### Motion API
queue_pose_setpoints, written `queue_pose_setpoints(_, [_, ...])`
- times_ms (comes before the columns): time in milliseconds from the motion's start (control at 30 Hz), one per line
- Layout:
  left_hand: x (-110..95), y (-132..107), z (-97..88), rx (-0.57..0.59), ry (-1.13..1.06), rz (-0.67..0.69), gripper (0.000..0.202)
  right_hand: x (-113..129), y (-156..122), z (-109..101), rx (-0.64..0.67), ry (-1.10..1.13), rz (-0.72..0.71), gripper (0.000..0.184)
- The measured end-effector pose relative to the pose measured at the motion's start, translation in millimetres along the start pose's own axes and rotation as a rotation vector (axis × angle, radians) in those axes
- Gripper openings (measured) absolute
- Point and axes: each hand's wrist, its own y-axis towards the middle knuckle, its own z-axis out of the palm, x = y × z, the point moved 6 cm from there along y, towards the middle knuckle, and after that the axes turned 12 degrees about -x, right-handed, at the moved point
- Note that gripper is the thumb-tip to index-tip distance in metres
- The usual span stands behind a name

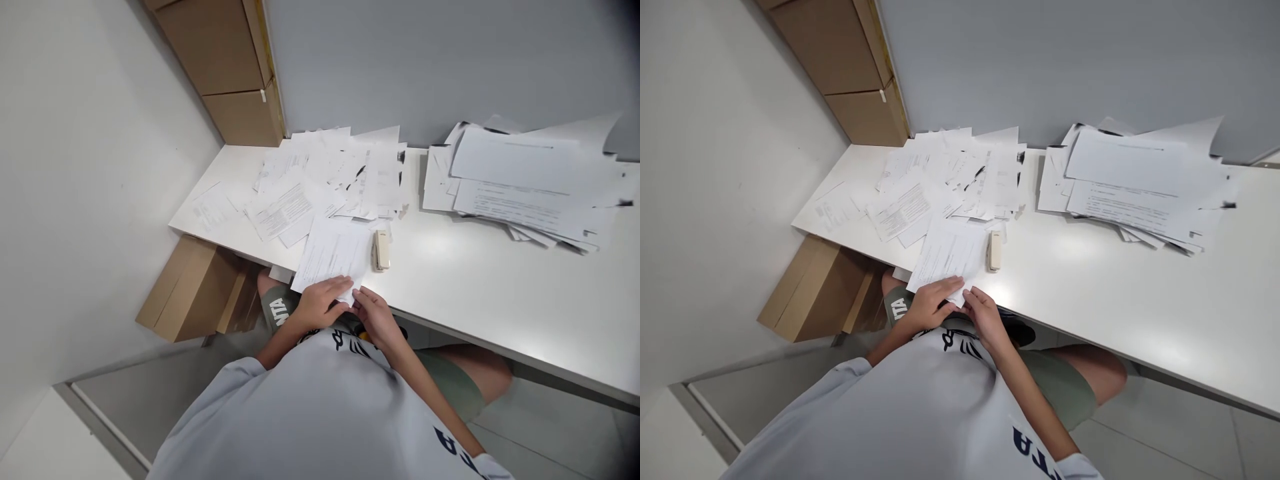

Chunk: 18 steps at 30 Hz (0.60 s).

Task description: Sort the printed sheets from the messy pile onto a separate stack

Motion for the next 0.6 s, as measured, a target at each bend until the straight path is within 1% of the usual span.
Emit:
queue_pose_setpoints(33, [2,-1,-8.6,-0.086,-0.085,-0.070,0.045,3,-1,-1,-0.028,-0.030,-0.032,0.035])
queue_pose_setpoints(67, [9,-3,-19.5,-0.219,-0.140,-0.155,0.042,5,-2,-2,-0.052,-0.065,-0.053,0.035])
queue_pose_setpoints(133, [28,-14,-43.3,-0.592,-0.154,-0.357,0.037,7,-4,-8,-0.062,-0.123,-0.063,0.034])
queue_pose_setpoints(167, [38,-24,-51.3,-0.778,-0.143,-0.458,0.033,7,-4,-11,-0.042,-0.143,-0.059,0.033])
queue_pose_setpoints(200, [48,-35,-53.6,-0.919,-0.150,-0.549,0.030,7,-5,-13,-0.009,-0.161,-0.057,0.032])
queue_pose_setpoints(233, [56,-44,-50.3,-1.001,-0.187,-0.631,0.030,7,-5,-15,0.027,-0.184,-0.064,0.032])
queue_pose_setpoints(267, [63,-52,-42.8,-1.033,-0.249,-0.704,0.032,7,-5,-18,0.052,-0.217,-0.085,0.032])
queue_pose_setpoints(367, [75,-70,-12.7,-0.984,-0.452,-0.865,0.037,11,-4,-27,0.069,-0.335,-0.189,0.035])
queue_pose_setpoints(433, [77,-79,0.1,-0.965,-0.551,-0.946,0.038,16,-2,-32,0.069,-0.395,-0.245,0.037])
queue_pose_setpoints(500, [76,-84,3.6,-0.945,-0.615,-0.971,0.040,23,-1,-34,0.089,-0.452,-0.280,0.038])
queue_pose_setpoints(600, [74,-83,-7.0,-0.945,-0.603,-0.909,0.039,42,4,-38,0.098,-0.542,-0.333,0.034])
